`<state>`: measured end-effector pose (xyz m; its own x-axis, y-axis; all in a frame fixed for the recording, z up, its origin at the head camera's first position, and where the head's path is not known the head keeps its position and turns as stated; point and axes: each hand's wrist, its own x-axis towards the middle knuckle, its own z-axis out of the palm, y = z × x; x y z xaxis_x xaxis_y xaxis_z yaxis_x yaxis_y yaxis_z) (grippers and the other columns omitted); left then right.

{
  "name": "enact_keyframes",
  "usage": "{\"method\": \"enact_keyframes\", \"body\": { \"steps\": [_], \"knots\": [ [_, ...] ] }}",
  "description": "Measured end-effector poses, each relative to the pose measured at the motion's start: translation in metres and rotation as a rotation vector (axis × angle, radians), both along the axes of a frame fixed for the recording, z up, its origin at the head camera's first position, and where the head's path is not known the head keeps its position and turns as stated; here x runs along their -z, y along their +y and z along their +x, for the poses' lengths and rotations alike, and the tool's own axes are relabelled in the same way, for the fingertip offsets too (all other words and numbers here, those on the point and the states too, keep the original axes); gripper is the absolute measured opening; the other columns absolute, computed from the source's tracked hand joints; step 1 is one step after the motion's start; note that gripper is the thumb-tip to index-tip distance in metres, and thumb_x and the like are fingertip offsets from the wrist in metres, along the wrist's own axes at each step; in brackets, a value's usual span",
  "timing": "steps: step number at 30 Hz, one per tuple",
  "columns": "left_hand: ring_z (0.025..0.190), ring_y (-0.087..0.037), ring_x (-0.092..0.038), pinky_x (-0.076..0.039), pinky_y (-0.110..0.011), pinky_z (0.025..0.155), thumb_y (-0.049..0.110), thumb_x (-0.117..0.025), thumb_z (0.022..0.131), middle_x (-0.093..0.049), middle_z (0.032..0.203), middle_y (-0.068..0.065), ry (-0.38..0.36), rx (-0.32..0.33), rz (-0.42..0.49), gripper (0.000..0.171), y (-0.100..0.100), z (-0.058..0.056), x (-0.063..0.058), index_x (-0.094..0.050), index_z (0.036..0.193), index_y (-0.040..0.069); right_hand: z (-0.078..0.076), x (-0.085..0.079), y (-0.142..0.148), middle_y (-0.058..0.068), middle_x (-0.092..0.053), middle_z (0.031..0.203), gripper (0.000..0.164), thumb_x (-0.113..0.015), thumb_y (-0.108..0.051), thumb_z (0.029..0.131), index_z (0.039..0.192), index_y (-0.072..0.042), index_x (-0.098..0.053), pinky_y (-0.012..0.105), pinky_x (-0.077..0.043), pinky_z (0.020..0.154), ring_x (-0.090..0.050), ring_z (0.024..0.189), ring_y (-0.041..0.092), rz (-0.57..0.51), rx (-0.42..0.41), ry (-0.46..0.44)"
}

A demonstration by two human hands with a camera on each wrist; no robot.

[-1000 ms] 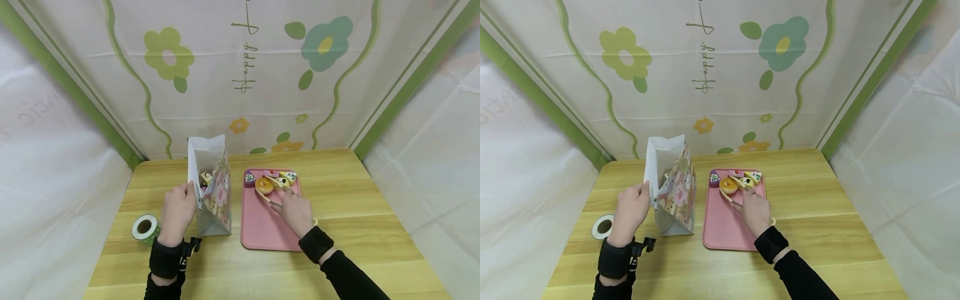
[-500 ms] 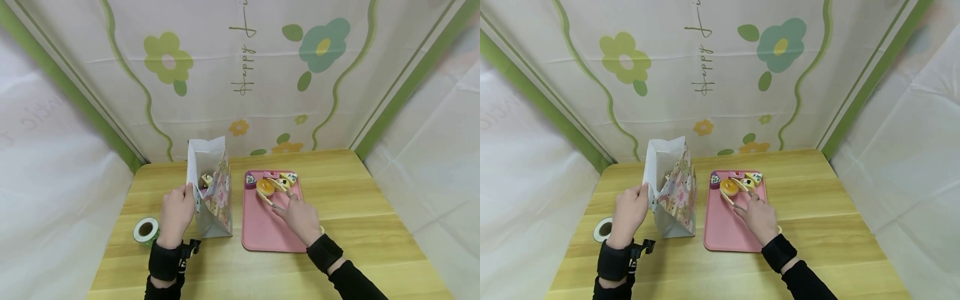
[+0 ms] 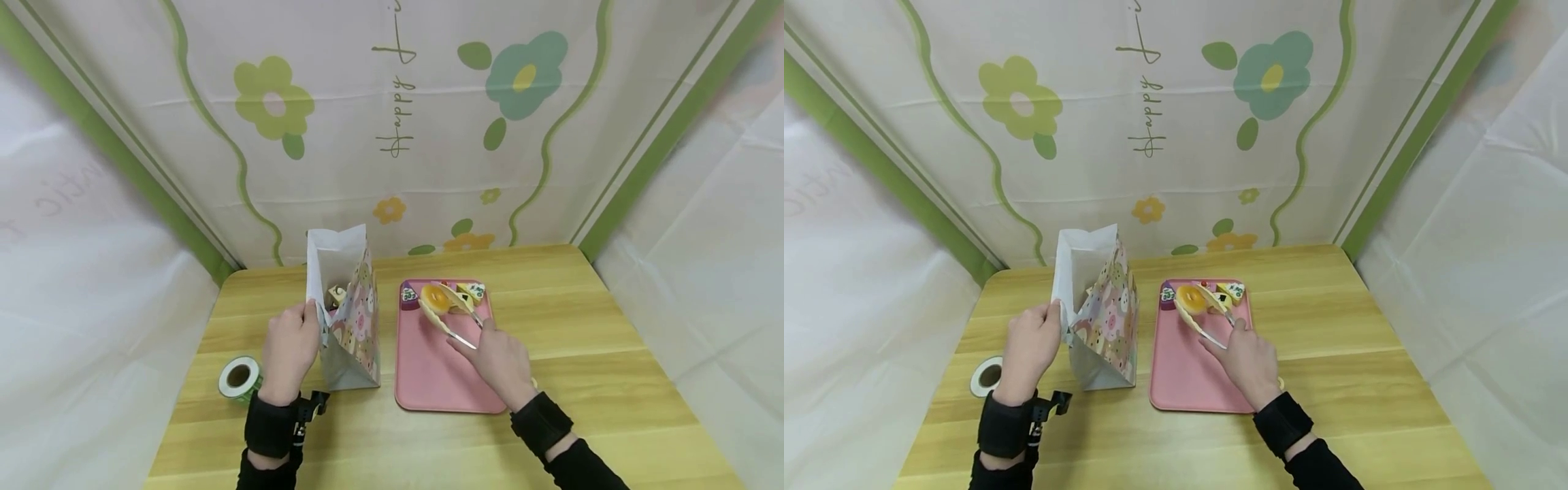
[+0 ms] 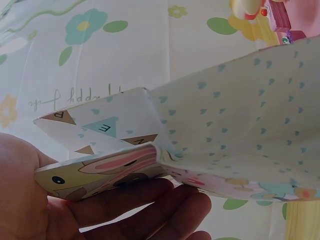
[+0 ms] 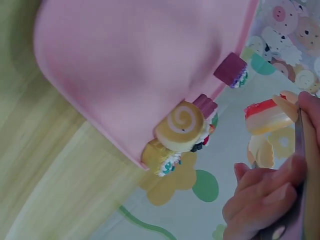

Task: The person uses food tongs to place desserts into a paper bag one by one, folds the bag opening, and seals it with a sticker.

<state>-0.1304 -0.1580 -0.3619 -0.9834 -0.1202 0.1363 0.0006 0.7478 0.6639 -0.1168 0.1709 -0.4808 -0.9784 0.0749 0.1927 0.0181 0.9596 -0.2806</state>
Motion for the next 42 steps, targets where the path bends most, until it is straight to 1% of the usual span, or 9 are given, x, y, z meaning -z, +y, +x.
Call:
{"method": "enact_keyframes", "body": {
  "steps": [2, 4, 7, 9, 14, 21, 29, 36, 42],
  "knots": [
    [0.043, -0.021, -0.042, -0.032, -0.033, 0.041, 0.03, -0.037, 0.107, -0.046, 0.055, -0.006, 0.007, -0.002, 0.003, 0.046, 0.0, 0.0, 0.0, -0.058, 0.074, 0.006, 0.0, -0.003, -0.001, -0.002, -0.032, 0.052, 0.097, -0.048, -0.086, 0.076, 0.107, 0.006, -0.058, 0.029, -0.023, 0.036, -0.032, 0.038, 0.014, -0.015, 0.004, 0.021],
    [0.043, -0.021, -0.043, -0.033, -0.033, 0.041, 0.029, -0.038, 0.107, -0.047, 0.056, -0.007, 0.008, -0.004, 0.008, 0.045, 0.0, -0.001, 0.0, -0.06, 0.076, 0.005, -0.001, -0.007, -0.002, -0.003, -0.031, 0.051, 0.105, -0.047, -0.086, 0.076, 0.123, 0.007, -0.056, 0.028, -0.022, 0.036, -0.03, 0.037, 0.012, -0.023, 0.009, 0.039],
    [0.044, -0.021, -0.044, -0.035, -0.033, 0.04, 0.029, -0.038, 0.107, -0.048, 0.056, -0.006, 0.005, -0.007, 0.009, 0.045, 0.0, -0.001, -0.001, -0.062, 0.077, 0.004, -0.002, -0.015, -0.002, -0.004, -0.03, 0.051, 0.113, -0.047, -0.086, 0.077, 0.143, 0.005, -0.042, 0.028, -0.021, 0.035, -0.027, 0.036, 0.011, -0.033, 0.011, 0.064],
    [0.044, -0.021, -0.044, -0.034, -0.033, 0.04, 0.029, -0.038, 0.107, -0.047, 0.056, -0.006, 0.0, -0.007, 0.005, 0.046, 0.0, -0.001, -0.001, -0.06, 0.075, 0.005, -0.003, -0.02, -0.003, -0.003, -0.033, 0.051, 0.115, -0.046, -0.086, 0.077, 0.148, 0.005, -0.036, 0.028, -0.023, 0.035, -0.029, 0.037, 0.011, -0.041, 0.01, 0.076],
    [0.044, -0.021, -0.042, -0.032, -0.033, 0.041, 0.03, -0.037, 0.107, -0.045, 0.056, -0.006, -0.013, -0.009, -0.003, 0.046, 0.0, 0.0, -0.002, -0.056, 0.071, 0.007, -0.005, -0.038, -0.004, 0.004, -0.043, 0.057, 0.106, -0.048, -0.085, 0.077, 0.125, 0.008, -0.053, 0.03, -0.03, 0.034, -0.04, 0.039, 0.016, -0.063, 0.003, 0.131],
    [0.044, -0.021, -0.042, -0.032, -0.033, 0.041, 0.03, -0.037, 0.107, -0.045, 0.056, -0.007, -0.021, -0.006, 0.012, 0.046, -0.002, 0.0, -0.002, -0.058, 0.074, 0.006, -0.011, -0.072, -0.012, 0.004, -0.044, 0.057, 0.087, -0.052, -0.084, 0.076, 0.096, 0.0, -0.052, 0.028, -0.032, 0.033, -0.04, 0.037, 0.016, -0.067, -0.042, 0.241],
    [0.043, -0.02, -0.041, -0.032, -0.033, 0.041, 0.031, -0.036, 0.107, -0.044, 0.056, -0.006, -0.033, 0.002, 0.022, 0.047, -0.003, 0.0, -0.001, -0.056, 0.072, 0.006, -0.012, -0.12, -0.038, 0.001, -0.038, 0.056, 0.085, -0.053, -0.082, 0.077, 0.102, -0.001, -0.055, 0.03, -0.029, 0.033, -0.034, 0.038, 0.014, -0.106, -0.126, 0.293],
    [0.044, -0.02, -0.043, -0.033, -0.033, 0.04, 0.03, -0.038, 0.107, -0.048, 0.057, -0.007, -0.023, 0.005, 0.026, 0.045, -0.002, 0.0, -0.002, -0.062, 0.08, 0.003, -0.028, -0.151, -0.065, -0.002, -0.036, 0.053, 0.071, -0.058, -0.077, 0.079, 0.087, -0.008, -0.046, 0.03, -0.029, 0.034, -0.035, 0.039, 0.013, -0.034, -0.257, 0.309],
    [0.044, -0.021, -0.042, -0.032, -0.033, 0.041, 0.029, -0.038, 0.106, -0.047, 0.057, -0.007, -0.018, -0.005, 0.011, 0.045, -0.001, 0.002, -0.004, -0.06, 0.076, 0.004, -0.045, -0.165, -0.082, -0.002, -0.037, 0.053, 0.075, -0.046, -0.084, 0.079, 0.081, -0.009, -0.044, 0.03, -0.032, 0.036, -0.038, 0.038, 0.014, 0.031, -0.313, 0.198]
  ]
}}
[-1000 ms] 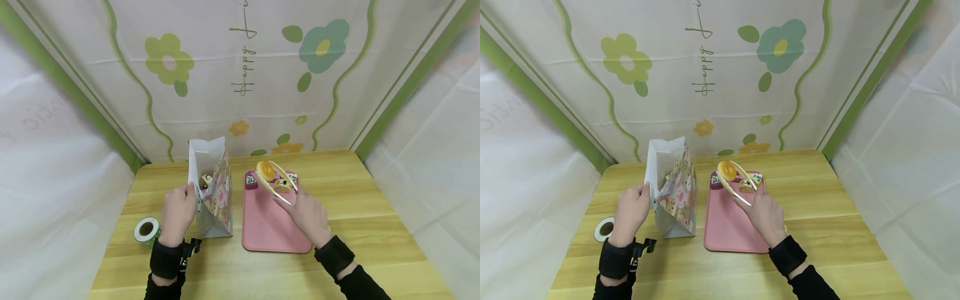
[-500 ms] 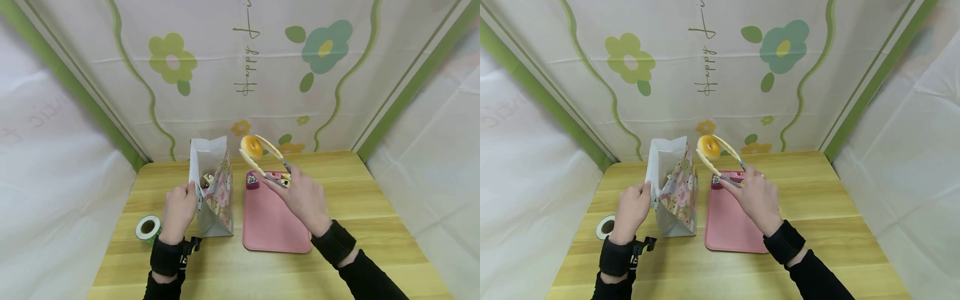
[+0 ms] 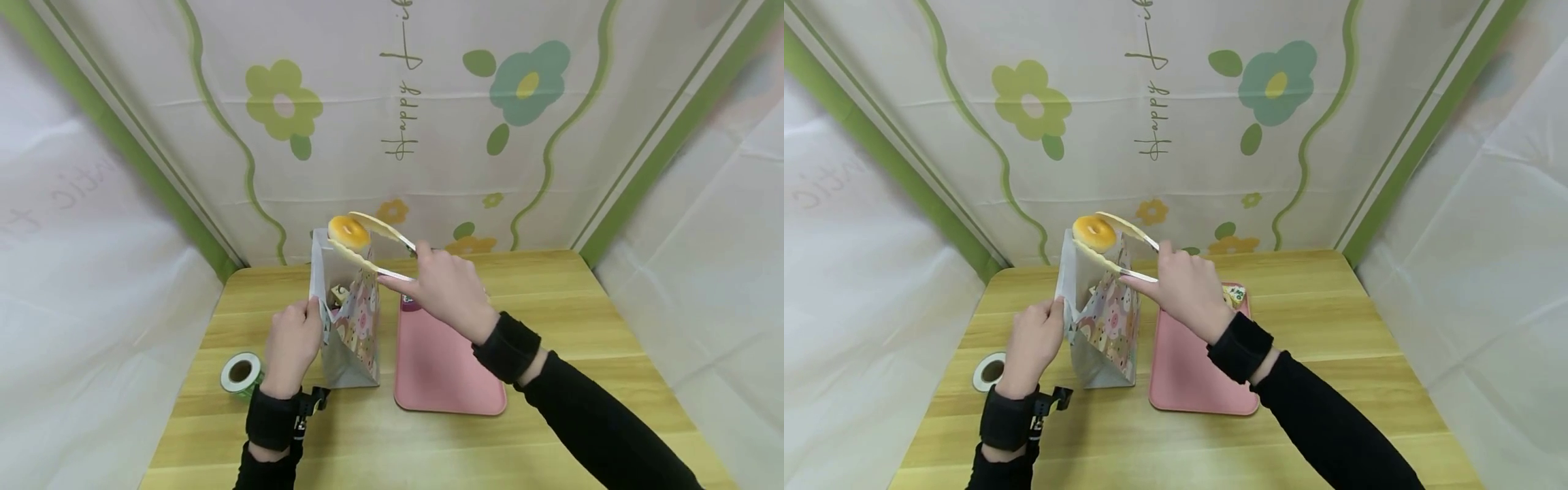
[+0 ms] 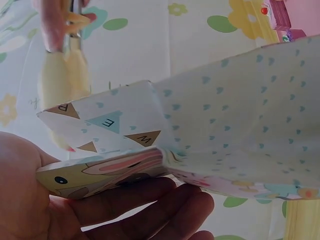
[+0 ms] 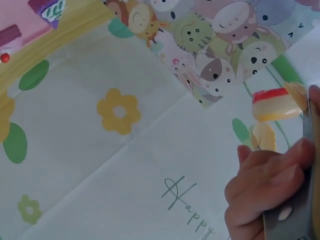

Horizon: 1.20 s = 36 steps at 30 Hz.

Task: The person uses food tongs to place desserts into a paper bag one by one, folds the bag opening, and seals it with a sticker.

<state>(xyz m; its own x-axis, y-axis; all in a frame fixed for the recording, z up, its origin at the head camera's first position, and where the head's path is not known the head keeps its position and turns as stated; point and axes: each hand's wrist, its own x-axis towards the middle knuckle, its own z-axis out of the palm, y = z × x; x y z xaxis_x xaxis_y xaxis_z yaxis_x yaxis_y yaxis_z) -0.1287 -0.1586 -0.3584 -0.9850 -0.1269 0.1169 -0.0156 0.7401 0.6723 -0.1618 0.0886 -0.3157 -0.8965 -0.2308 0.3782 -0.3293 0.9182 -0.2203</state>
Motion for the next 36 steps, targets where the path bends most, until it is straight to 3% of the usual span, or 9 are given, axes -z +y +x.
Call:
{"method": "enact_keyframes", "body": {
  "steps": [3, 8, 16, 25, 36],
  "knots": [
    [0.043, -0.021, -0.042, -0.032, -0.033, 0.04, 0.03, -0.038, 0.106, -0.046, 0.057, -0.007, -0.001, 0.0, -0.002, 0.044, 0.001, 0.0, 0.0, -0.06, 0.077, 0.004, -0.007, -0.001, -0.004, -0.002, -0.036, 0.052, 0.073, -0.048, -0.082, 0.081, 0.078, -0.009, -0.045, 0.03, -0.032, 0.037, -0.039, 0.038, 0.015, 0.089, -0.014, -0.006],
    [0.043, -0.02, -0.043, -0.033, -0.033, 0.04, 0.03, -0.038, 0.106, -0.047, 0.057, -0.008, -0.01, -0.002, 0.008, 0.044, 0.001, 0.001, 0.0, -0.062, 0.081, 0.003, -0.018, -0.009, -0.005, -0.002, -0.033, 0.051, 0.069, -0.056, -0.076, 0.082, 0.07, -0.009, -0.045, 0.029, -0.029, 0.037, -0.039, 0.038, 0.016, 0.255, -0.031, 0.064],
    [0.043, -0.02, -0.041, -0.032, -0.032, 0.041, 0.032, -0.036, 0.107, -0.045, 0.056, -0.007, -0.011, 0.01, 0.005, 0.047, 0.001, 0.001, -0.001, -0.054, 0.071, 0.007, -0.023, -0.044, -0.004, -0.002, -0.03, 0.058, 0.067, -0.066, -0.072, 0.078, 0.062, -0.012, -0.04, 0.03, -0.029, 0.042, -0.038, 0.046, 0.015, 0.351, -0.084, -0.041],
    [0.044, -0.021, -0.039, -0.03, -0.033, 0.043, 0.03, -0.037, 0.107, -0.042, 0.057, -0.007, 0.003, 0.008, -0.002, 0.047, 0.0, 0.001, 0.001, -0.049, 0.068, 0.008, -0.026, -0.053, -0.014, -0.002, -0.031, 0.059, 0.066, -0.065, -0.073, 0.078, 0.063, -0.014, -0.041, 0.03, -0.031, 0.043, -0.043, 0.049, 0.016, 0.381, -0.099, -0.124],
    [0.043, -0.021, -0.039, -0.031, -0.032, 0.042, 0.03, -0.037, 0.107, -0.041, 0.056, -0.007, 0.011, 0.005, -0.004, 0.048, -0.004, 0.0, 0.001, -0.048, 0.066, 0.008, -0.025, -0.043, -0.007, 0.002, -0.044, 0.058, 0.069, -0.059, -0.078, 0.078, 0.072, -0.01, -0.051, 0.033, -0.038, 0.043, -0.047, 0.047, 0.019, 0.307, -0.048, -0.124]
  ]
}}
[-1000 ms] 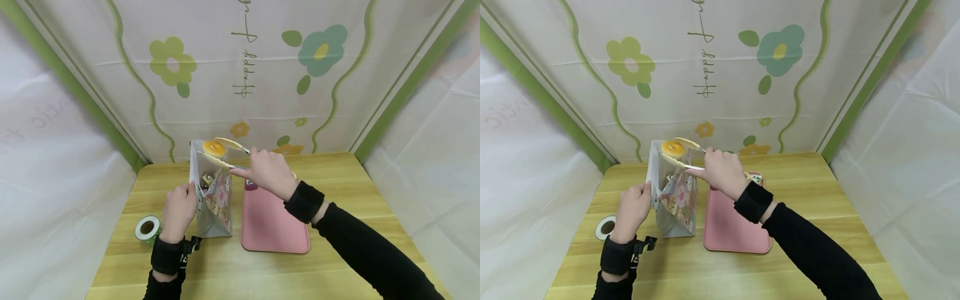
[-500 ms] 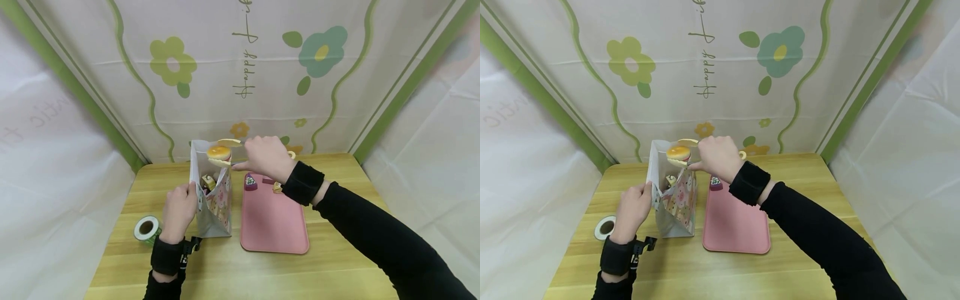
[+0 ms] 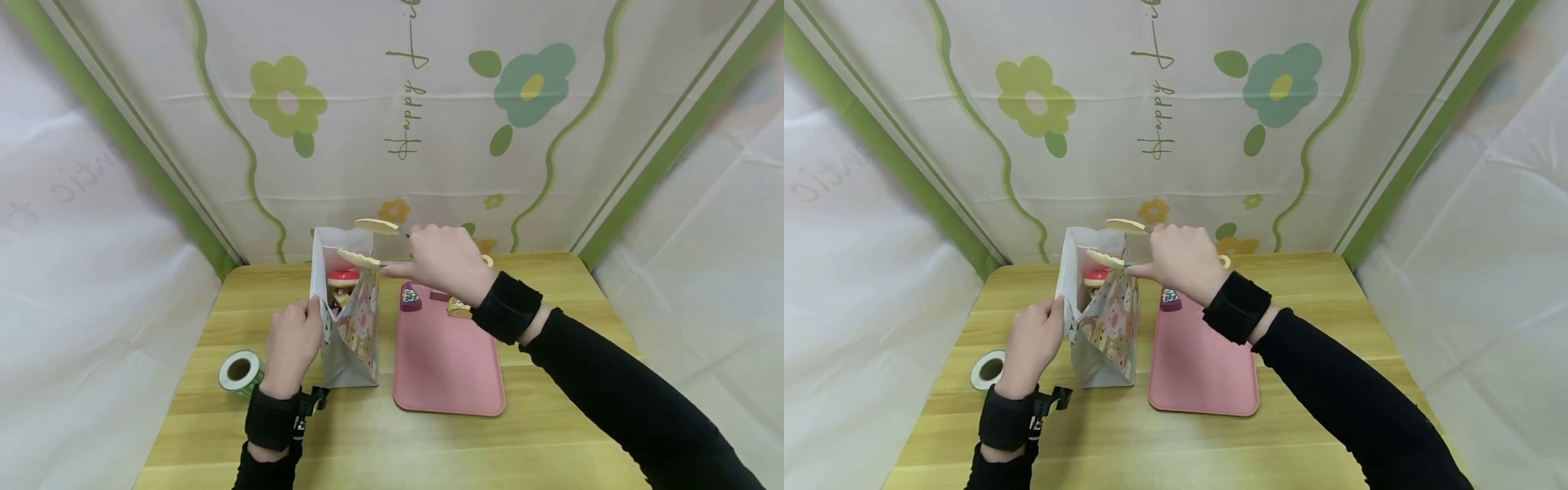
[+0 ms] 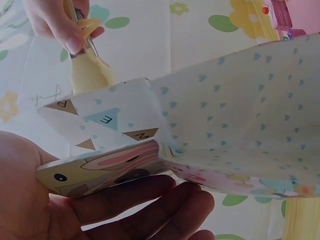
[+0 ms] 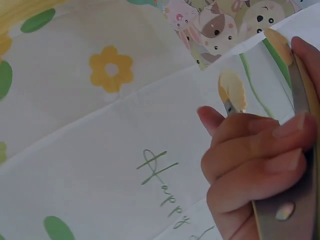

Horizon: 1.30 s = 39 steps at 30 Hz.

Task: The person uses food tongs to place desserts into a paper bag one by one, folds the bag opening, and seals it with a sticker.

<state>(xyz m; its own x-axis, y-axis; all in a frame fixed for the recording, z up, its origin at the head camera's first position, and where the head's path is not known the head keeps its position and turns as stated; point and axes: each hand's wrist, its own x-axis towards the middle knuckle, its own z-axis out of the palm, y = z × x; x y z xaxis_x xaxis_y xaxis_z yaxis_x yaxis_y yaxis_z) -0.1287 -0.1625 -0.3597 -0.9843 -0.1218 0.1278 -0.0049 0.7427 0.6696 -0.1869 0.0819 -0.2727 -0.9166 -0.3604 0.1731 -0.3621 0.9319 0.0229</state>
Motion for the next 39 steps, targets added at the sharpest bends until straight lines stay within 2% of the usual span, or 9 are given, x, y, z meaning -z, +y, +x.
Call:
{"method": "enact_keyframes", "body": {
  "steps": [5, 9, 13, 17, 21, 26, 30, 34, 39],
  "knots": [
    [0.043, -0.021, -0.039, -0.03, -0.032, 0.042, 0.03, -0.038, 0.107, -0.043, 0.055, -0.006, -0.003, -0.002, 0.004, 0.047, -0.001, 0.0, 0.001, -0.049, 0.067, 0.008, 0.002, 0.014, 0.018, 0.004, -0.05, 0.059, 0.081, -0.052, -0.084, 0.077, 0.096, -0.005, -0.056, 0.035, -0.041, 0.042, -0.051, 0.046, 0.021, -0.117, 0.096, -0.069],
    [0.043, -0.021, -0.041, -0.031, -0.032, 0.041, 0.031, -0.037, 0.107, -0.045, 0.055, -0.006, -0.002, 0.002, 0.008, 0.047, -0.001, -0.001, 0.003, -0.052, 0.068, 0.008, 0.001, 0.034, 0.044, 0.006, -0.053, 0.065, 0.091, -0.048, -0.087, 0.075, 0.107, -0.003, -0.055, 0.036, -0.041, 0.043, -0.053, 0.05, 0.021, -0.222, 0.169, -0.108],
    [0.043, -0.021, -0.041, -0.031, -0.032, 0.041, 0.032, -0.037, 0.107, -0.046, 0.056, -0.006, -0.009, 0.013, 0.019, 0.047, 0.0, -0.001, 0.002, -0.054, 0.07, 0.008, 0.0, 0.066, 0.077, 0.007, -0.052, 0.066, 0.092, -0.049, -0.088, 0.073, 0.107, -0.002, -0.053, 0.035, -0.039, 0.043, -0.052, 0.051, 0.021, -0.296, 0.222, -0.151],
    [0.042, -0.021, -0.04, -0.031, -0.032, 0.041, 0.031, -0.036, 0.107, -0.046, 0.055, -0.006, -0.012, 0.012, 0.026, 0.047, -0.002, -0.001, 0.001, -0.052, 0.069, 0.008, 0.005, 0.106, 0.107, 0.006, -0.047, 0.062, 0.091, -0.05, -0.09, 0.069, 0.097, -0.003, -0.055, 0.034, -0.035, 0.042, -0.047, 0.048, 0.02, -0.312, 0.24, -0.187],
    [0.042, -0.022, -0.039, -0.03, -0.032, 0.041, 0.031, -0.036, 0.107, -0.044, 0.055, -0.006, -0.003, 0.013, 0.012, 0.048, -0.002, -0.001, 0.001, -0.049, 0.067, 0.009, 0.016, 0.142, 0.136, 0.005, -0.045, 0.062, 0.09, -0.051, -0.089, 0.07, 0.096, -0.002, -0.057, 0.033, -0.034, 0.042, -0.045, 0.048, 0.019, -0.273, 0.271, -0.232],
    [0.042, -0.022, -0.037, -0.028, -0.032, 0.042, 0.032, -0.036, 0.107, -0.042, 0.054, -0.006, 0.003, 0.02, -0.005, 0.048, 0.0, -0.002, 0.001, -0.045, 0.064, 0.01, 0.024, 0.171, 0.167, 0.005, -0.046, 0.06, 0.092, -0.047, -0.088, 0.075, 0.097, 0.001, -0.059, 0.035, -0.036, 0.043, -0.046, 0.048, 0.021, -0.164, 0.286, -0.216],
    [0.042, -0.021, -0.036, -0.027, -0.031, 0.041, 0.031, -0.036, 0.107, -0.04, 0.054, -0.006, 0.016, 0.017, -0.02, 0.048, 0.002, -0.003, 0.002, -0.043, 0.064, 0.01, 0.021, 0.18, 0.178, 0.004, -0.045, 0.057, 0.088, -0.052, -0.084, 0.077, 0.096, 0.002, -0.059, 0.036, -0.038, 0.042, -0.045, 0.046, 0.02, -0.081, 0.228, -0.163],
    [0.041, -0.021, -0.036, -0.028, -0.031, 0.041, 0.03, -0.036, 0.107, -0.041, 0.053, -0.006, 0.014, 0.012, -0.023, 0.048, 0.003, -0.003, 0.003, -0.044, 0.063, 0.01, 0.016, 0.182, 0.181, 0.001, -0.044, 0.056, 0.081, -0.06, -0.075, 0.08, 0.102, 0.003, -0.062, 0.034, -0.039, 0.042, -0.044, 0.045, 0.017, -0.012, 0.152, -0.154],
    [0.042, -0.023, -0.038, -0.029, -0.033, 0.042, 0.031, -0.036, 0.107, -0.042, 0.053, -0.006, 0.009, 0.012, -0.015, 0.049, 0.004, -0.004, 0.004, -0.045, 0.064, 0.01, 0.008, 0.182, 0.18, 0.0, -0.04, 0.053, 0.072, -0.063, -0.071, 0.081, 0.092, 0.0, -0.063, 0.03, -0.033, 0.039, -0.039, 0.042, 0.014, 0.06, 0.094, -0.132]
  ]
}}
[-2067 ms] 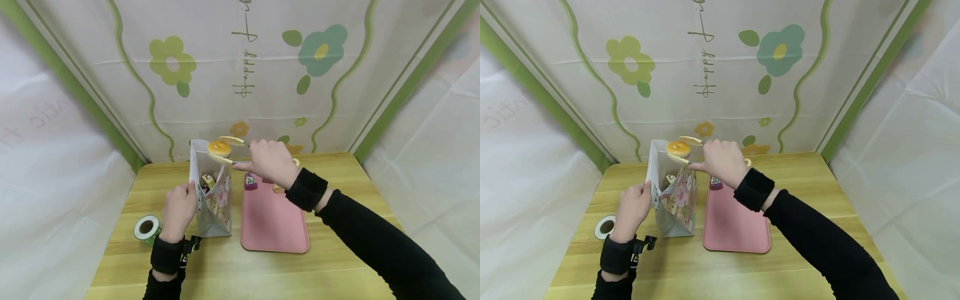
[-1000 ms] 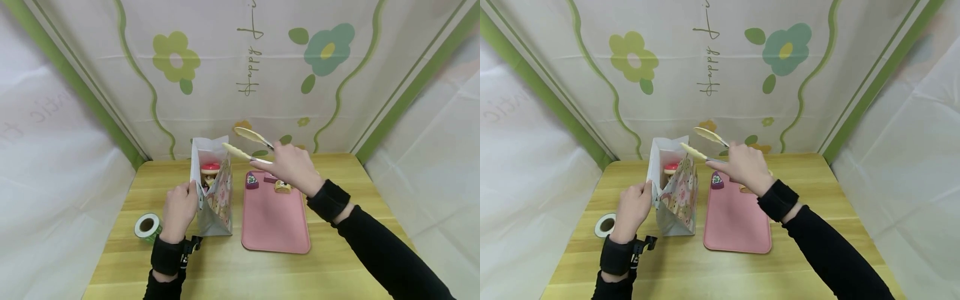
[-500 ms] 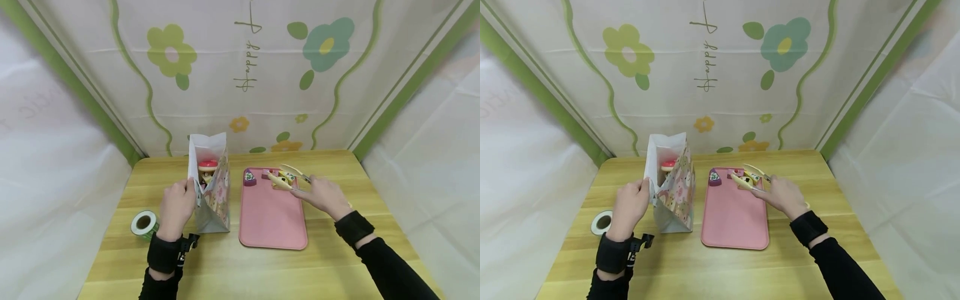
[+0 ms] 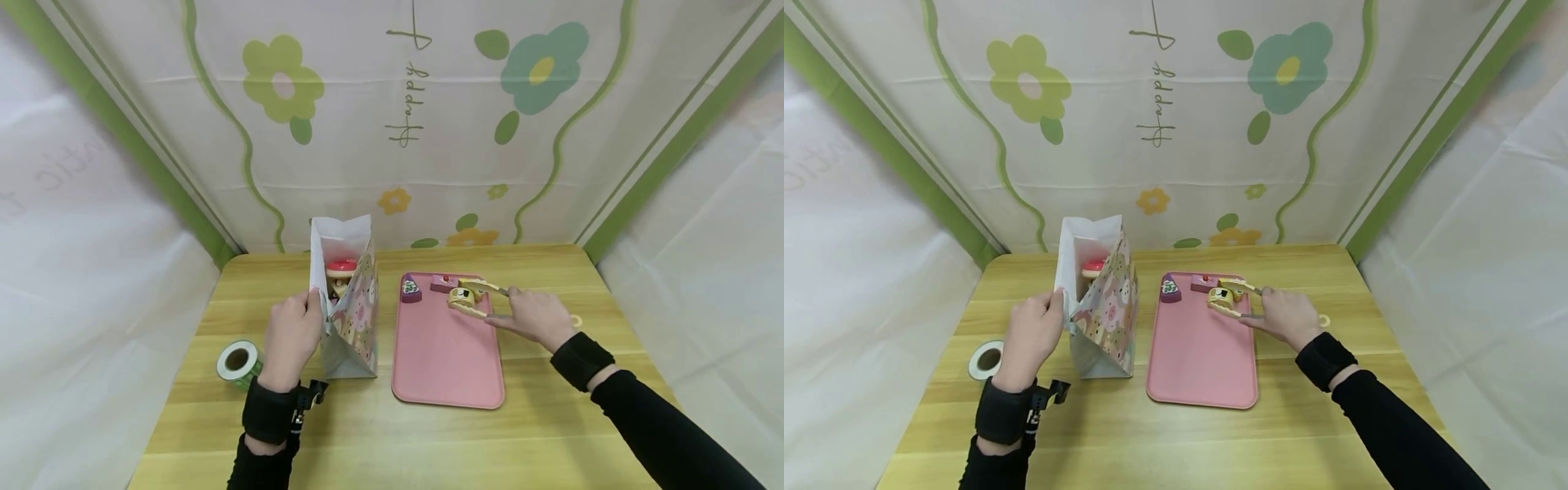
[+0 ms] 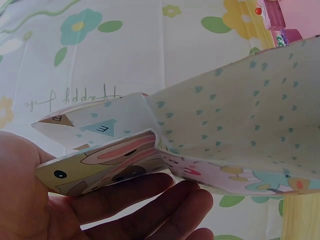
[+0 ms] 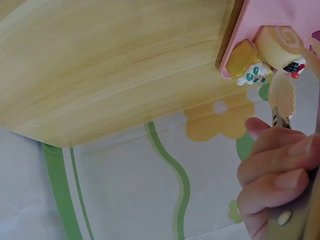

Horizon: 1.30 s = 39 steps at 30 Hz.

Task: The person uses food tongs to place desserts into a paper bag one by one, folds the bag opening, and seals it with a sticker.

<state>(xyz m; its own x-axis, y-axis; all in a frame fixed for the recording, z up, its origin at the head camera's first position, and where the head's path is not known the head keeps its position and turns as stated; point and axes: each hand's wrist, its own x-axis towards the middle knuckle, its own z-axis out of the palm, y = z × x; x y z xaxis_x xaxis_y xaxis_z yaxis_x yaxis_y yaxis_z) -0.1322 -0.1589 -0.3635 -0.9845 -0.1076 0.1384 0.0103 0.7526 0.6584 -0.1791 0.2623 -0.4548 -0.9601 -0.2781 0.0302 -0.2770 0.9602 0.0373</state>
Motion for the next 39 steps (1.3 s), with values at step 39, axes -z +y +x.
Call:
{"method": "enact_keyframes", "body": {
  "steps": [39],
  "knots": [
    [0.042, -0.021, -0.038, -0.031, -0.033, 0.042, 0.029, -0.037, 0.107, -0.041, 0.054, -0.005, 0.003, 0.002, 0.006, 0.048, 0.003, 0.0, 0.001, -0.048, 0.065, 0.008, 0.035, 0.061, -0.041, 0.001, -0.038, 0.051, 0.068, -0.063, -0.065, 0.086, 0.085, 0.003, -0.06, 0.032, -0.034, 0.036, -0.039, 0.04, 0.015, -0.012, 0.057, 0.073]
  ]
}}
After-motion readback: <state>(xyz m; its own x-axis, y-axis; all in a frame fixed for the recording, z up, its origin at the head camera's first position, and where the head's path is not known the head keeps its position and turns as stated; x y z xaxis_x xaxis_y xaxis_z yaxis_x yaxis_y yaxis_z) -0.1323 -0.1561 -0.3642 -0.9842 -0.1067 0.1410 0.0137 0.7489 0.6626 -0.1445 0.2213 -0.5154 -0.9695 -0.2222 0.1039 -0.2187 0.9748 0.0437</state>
